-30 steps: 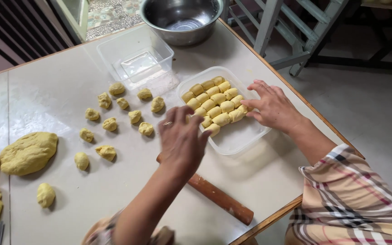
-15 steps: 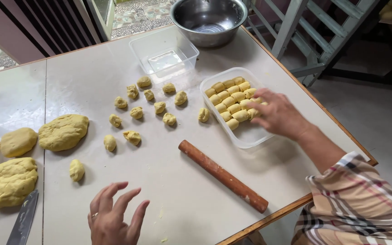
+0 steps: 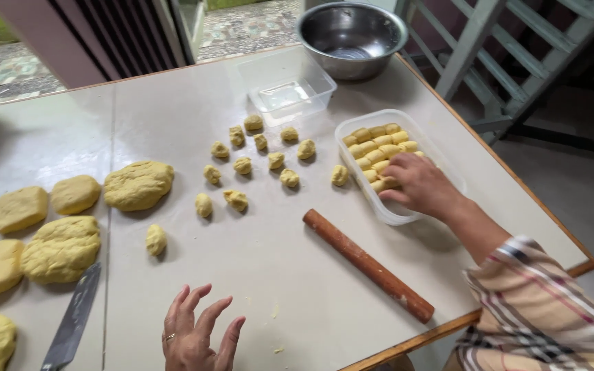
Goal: The person rolls small pieces of yellow dough into thin strips using a wooden rolling pin on a white countertop. They then wrap the strips around small dough balls and place the finished items into a clear plastic container.
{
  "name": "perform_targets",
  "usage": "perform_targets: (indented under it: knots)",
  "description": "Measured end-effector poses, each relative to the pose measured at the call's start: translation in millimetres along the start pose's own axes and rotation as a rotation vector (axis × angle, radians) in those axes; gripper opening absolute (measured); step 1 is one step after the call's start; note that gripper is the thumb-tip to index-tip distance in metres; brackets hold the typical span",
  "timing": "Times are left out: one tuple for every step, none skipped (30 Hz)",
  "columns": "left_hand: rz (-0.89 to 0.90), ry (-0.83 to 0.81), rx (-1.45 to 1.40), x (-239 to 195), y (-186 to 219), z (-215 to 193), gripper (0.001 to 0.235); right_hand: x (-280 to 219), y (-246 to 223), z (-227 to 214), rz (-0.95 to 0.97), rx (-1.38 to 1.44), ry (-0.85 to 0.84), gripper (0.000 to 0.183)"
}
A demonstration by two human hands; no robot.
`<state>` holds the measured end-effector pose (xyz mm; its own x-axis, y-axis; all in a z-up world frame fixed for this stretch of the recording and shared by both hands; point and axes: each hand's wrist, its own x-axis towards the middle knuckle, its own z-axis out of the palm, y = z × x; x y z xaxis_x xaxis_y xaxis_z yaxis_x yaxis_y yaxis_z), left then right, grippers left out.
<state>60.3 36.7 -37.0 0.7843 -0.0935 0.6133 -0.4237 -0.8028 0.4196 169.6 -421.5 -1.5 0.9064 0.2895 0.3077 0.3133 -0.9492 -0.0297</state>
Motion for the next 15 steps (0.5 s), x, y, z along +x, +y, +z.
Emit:
perform_targets:
  knots:
    - [-0.016,0.011,0.011,2,-1,-6,0.028,-3,-16,-14,-0.022,0.004,-0.001,0.038]
    - [-0.002,-0.006,-0.021,4,-3,-11,0.027,-6,-31,-28,-0.024,0.043,0.147,0.032]
    - [0.010,-0.030,-0.054,5,-5,-18,0.026,-12,-46,-40,-0.020,0.089,0.289,0.028]
    - [-0.007,-0.026,-0.043,11,-4,-22,0.026,-16,-69,-44,-0.038,0.099,0.282,0.028]
    - [-0.004,-0.058,-0.061,18,-4,-26,0.023,-22,-92,-48,0.025,0.124,0.225,0.024]
    - [0.000,-0.090,-0.079,25,-4,-30,0.021,-29,-114,-52,0.088,0.148,0.167,0.021]
    - [-0.010,-0.087,-0.070,37,-6,-25,0.021,-35,-129,-43,0.077,0.156,0.163,0.021]
    - [0.045,-0.104,-0.088,48,-8,-19,0.025,-42,-143,-34,0.073,0.004,0.065,0.039]
    - [0.100,-0.127,-0.108,58,-11,-14,0.030,-51,-158,-25,0.072,-0.148,-0.035,0.058]
    - [0.090,-0.128,-0.101,72,-13,2,0.030,-54,-163,-16,0.063,-0.141,-0.040,0.058]
    - [0.147,-0.184,-0.089,87,-15,20,0.037,-57,-167,-7,0.113,-0.134,-0.076,0.059]
    - [0.204,-0.241,-0.077,102,-17,37,0.046,-60,-170,2,0.164,-0.128,-0.113,0.060]
    - [0.199,-0.243,-0.073,117,-18,58,0.046,-62,-169,6,0.160,-0.124,-0.116,0.060]
    - [0.164,-0.329,-0.005,132,-19,79,0.054,-64,-167,10,0.189,-0.124,-0.108,0.060]
    - [0.128,-0.414,0.060,146,-20,101,0.062,-67,-164,13,0.219,-0.126,-0.100,0.061]
